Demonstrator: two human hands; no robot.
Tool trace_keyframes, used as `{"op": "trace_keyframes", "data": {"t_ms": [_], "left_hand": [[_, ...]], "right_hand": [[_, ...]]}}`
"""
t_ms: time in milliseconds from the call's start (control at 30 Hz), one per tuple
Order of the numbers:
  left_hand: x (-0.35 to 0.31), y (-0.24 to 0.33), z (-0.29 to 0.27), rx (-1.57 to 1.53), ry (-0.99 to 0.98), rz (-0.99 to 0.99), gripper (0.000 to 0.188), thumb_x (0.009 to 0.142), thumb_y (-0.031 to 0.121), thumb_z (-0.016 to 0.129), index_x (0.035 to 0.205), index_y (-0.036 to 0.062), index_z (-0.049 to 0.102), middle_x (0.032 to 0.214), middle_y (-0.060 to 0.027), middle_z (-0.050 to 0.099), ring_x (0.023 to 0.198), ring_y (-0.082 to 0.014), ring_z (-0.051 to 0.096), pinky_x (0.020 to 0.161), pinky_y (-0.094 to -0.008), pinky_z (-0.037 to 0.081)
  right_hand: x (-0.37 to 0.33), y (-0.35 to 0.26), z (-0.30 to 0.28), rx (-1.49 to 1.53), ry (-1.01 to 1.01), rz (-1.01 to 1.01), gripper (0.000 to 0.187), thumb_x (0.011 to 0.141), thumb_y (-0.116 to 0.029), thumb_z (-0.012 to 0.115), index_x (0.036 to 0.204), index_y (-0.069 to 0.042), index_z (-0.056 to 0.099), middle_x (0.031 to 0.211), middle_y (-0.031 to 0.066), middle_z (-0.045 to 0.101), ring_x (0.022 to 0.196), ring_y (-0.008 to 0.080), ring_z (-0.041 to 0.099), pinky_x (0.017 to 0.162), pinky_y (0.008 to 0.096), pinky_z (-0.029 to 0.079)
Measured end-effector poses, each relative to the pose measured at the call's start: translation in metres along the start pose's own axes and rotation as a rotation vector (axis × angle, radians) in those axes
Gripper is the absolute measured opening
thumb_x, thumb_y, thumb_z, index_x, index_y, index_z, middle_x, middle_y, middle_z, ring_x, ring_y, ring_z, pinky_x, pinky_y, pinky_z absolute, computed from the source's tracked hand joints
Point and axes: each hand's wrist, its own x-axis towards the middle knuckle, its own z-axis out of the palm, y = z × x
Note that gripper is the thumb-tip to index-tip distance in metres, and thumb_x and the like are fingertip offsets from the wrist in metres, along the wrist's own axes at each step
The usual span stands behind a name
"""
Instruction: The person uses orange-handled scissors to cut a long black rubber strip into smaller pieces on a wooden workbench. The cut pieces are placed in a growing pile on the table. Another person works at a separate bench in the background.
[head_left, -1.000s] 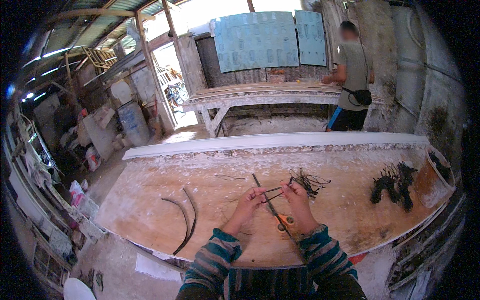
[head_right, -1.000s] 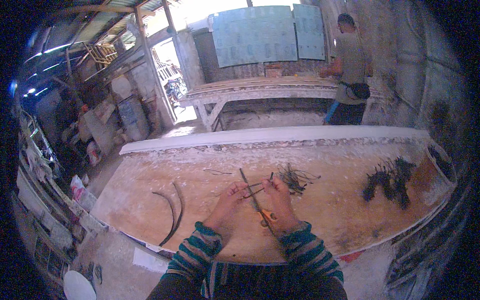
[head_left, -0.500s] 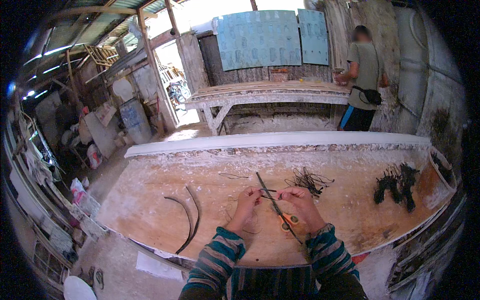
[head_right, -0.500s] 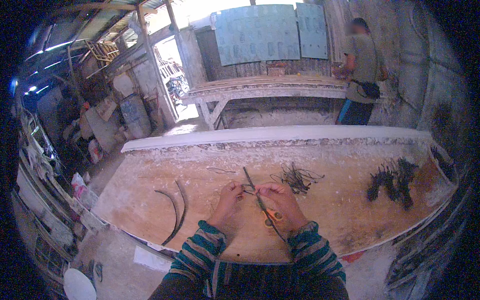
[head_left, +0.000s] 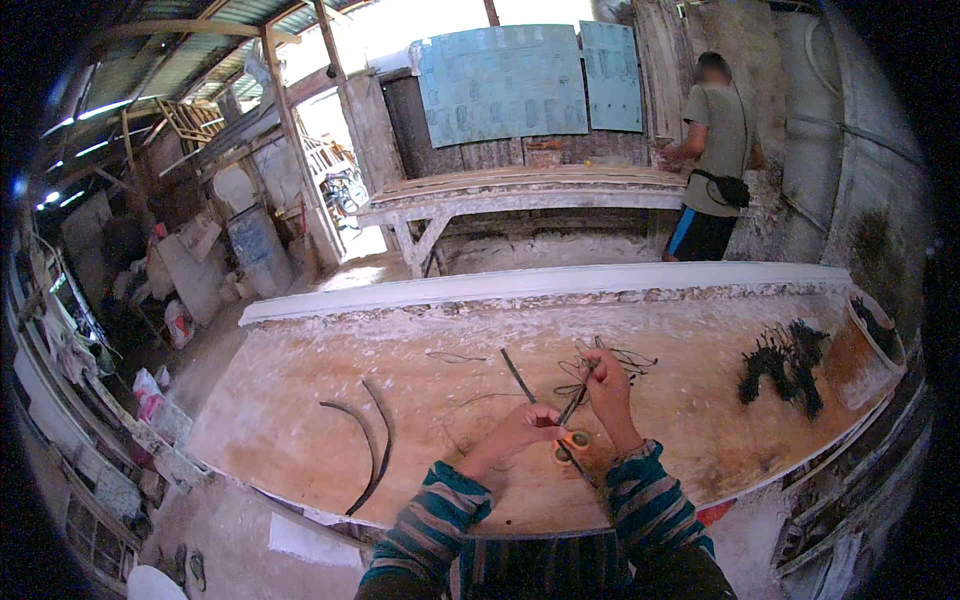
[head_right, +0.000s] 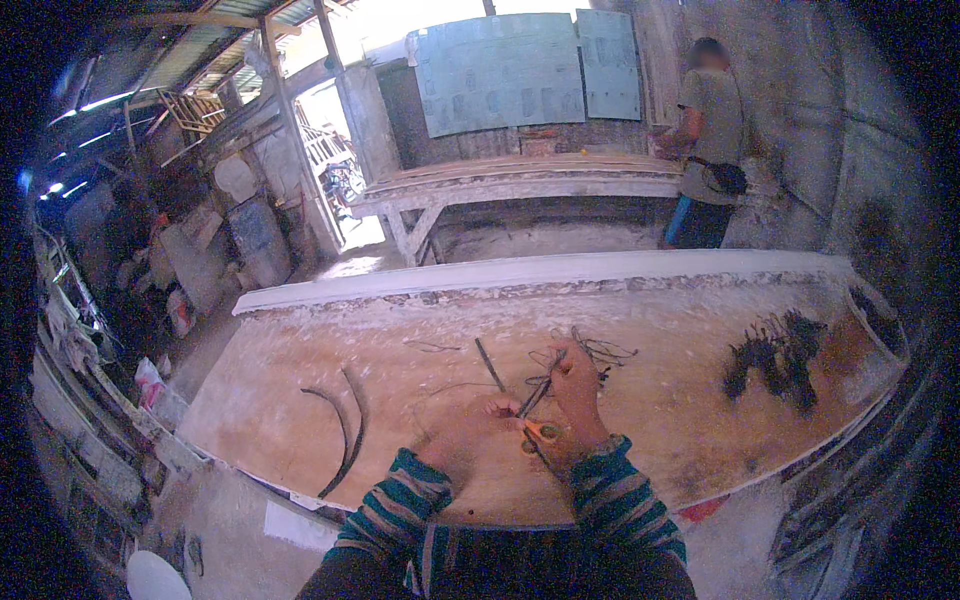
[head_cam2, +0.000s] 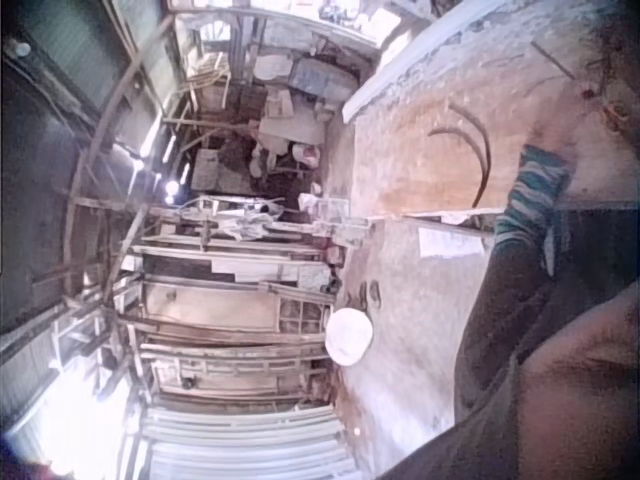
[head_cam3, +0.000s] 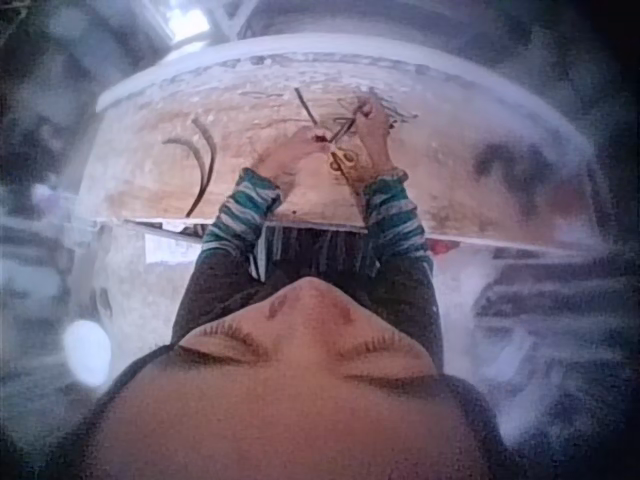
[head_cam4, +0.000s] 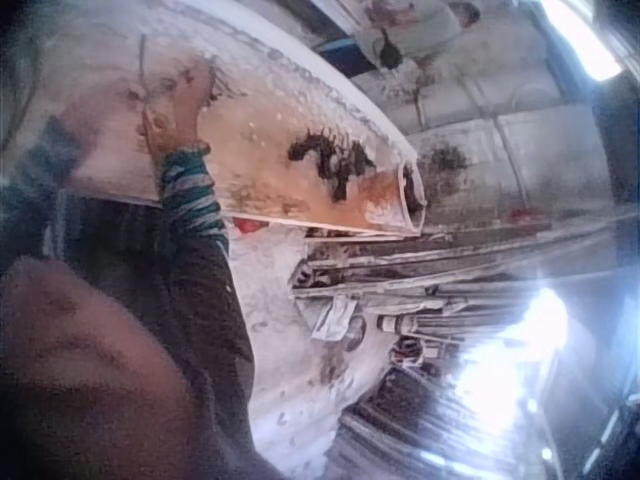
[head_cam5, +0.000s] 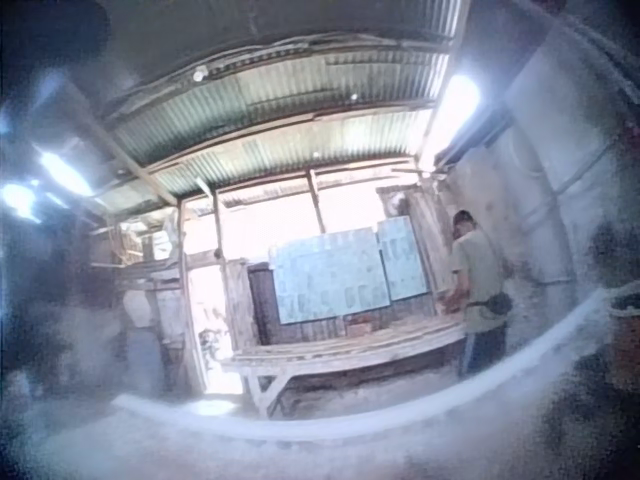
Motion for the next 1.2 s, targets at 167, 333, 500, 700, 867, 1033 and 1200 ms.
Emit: {"op": "trace_keyframes", "data": {"t_ms": [167, 333, 500, 700, 867, 1033, 1200], "left_hand": [[0.006, -0.017, -0.014, 0.106, 0.242, 0.061, 0.01, 0.078, 0.009, 0.065, 0.083, 0.0051, 0.057, 0.077, 0.0036, 0.054, 0.071, -0.0052, 0.049, 0.065, -0.0206, 0.039], [0.003, -0.003, -0.033, 0.076, 0.595, 0.171, 0.011, 0.076, 0.009, 0.066, 0.085, 0.004, 0.061, 0.073, 0.0023, 0.056, 0.067, -0.0052, 0.049, 0.059, -0.0198, 0.038], [0.006, -0.019, -0.057, 0.156, 0.783, 0.193, 0.013, 0.077, 0.009, 0.061, 0.088, 0.0028, 0.063, 0.072, 0.0011, 0.056, 0.065, -0.0067, 0.049, 0.058, -0.0202, 0.039], [0.007, -0.023, -0.061, 0.023, 0.867, 0.243, 0.016, 0.078, 0.011, 0.059, 0.091, 0.002, 0.062, 0.073, 0.0007, 0.056, 0.065, -0.0075, 0.049, 0.059, -0.021, 0.039], [0.006, -0.021, -0.056, 0.025, 0.801, 0.201, 0.013, 0.079, 0.013, 0.061, 0.088, 0.0034, 0.061, 0.072, 0.0018, 0.056, 0.066, -0.0068, 0.049, 0.06, -0.0211, 0.039], [0.008, -0.028, -0.054, 0.029, 0.576, 0.151, 0.01, 0.08, 0.013, 0.063, 0.085, 0.0044, 0.06, 0.072, 0.0033, 0.056, 0.067, -0.0057, 0.049, 0.062, -0.0206, 0.04], [0.004, -0.016, -0.037, 0.019, 0.353, 0.07, 0.005, 0.081, 0.009, 0.061, 0.083, 0.0047, 0.06, 0.074, 0.0044, 0.055, 0.073, -0.0064, 0.049, 0.069, -0.0219, 0.041]], "right_hand": [[0.001, 0.003, 0.006, -0.005, 0.055, -0.057, 0.01, 0.08, -0.006, 0.058, 0.088, -0.006, 0.064, 0.06, -0.0036, 0.043, 0.054, 0.0054, 0.038, 0.048, 0.0198, 0.03], [-0.002, 0.002, 0.006, 0.061, 0.015, -0.141, 0.007, 0.074, -0.004, 0.065, 0.08, -0.002, 0.065, 0.077, 0.0003, 0.05, 0.064, 0.0074, 0.047, 0.054, 0.0203, 0.037], [-0.013, -0.025, 0.008, 0.184, -0.456, 0.038, 0.009, 0.072, -0.003, 0.068, 0.08, 0.0, 0.064, 0.095, 0.0041, 0.052, 0.074, 0.0105, 0.052, 0.064, 0.023, 0.043], [-0.031, -0.048, 0.015, 0.548, -0.835, 0.051, 0.012, 0.079, -0.006, 0.062, 0.088, 0.002, 0.063, 0.111, 0.0078, 0.049, 0.096, 0.0141, 0.051, 0.077, 0.0261, 0.043], [-0.031, -0.06, 0.004, 0.645, -0.857, 0.12, 0.012, 0.079, -0.006, 0.062, 0.087, 0.003, 0.06, 0.104, 0.0081, 0.053, 0.09, 0.014, 0.053, 0.075, 0.0257, 0.044], [-0.022, -0.047, 0.004, 0.502, -0.724, 0.169, 0.009, 0.076, -0.001, 0.063, 0.075, -0.004, 0.055, 0.074, 0.001, 0.056, 0.061, 0.0086, 0.05, 0.057, 0.0213, 0.041], [-0.011, -0.004, 0.011, 0.354, -0.392, 0.055, 0.014, 0.075, 0.003, 0.062, 0.075, -0.007, 0.052, 0.069, -0.002, 0.055, 0.058, 0.0051, 0.047, 0.053, 0.0197, 0.037]]}}
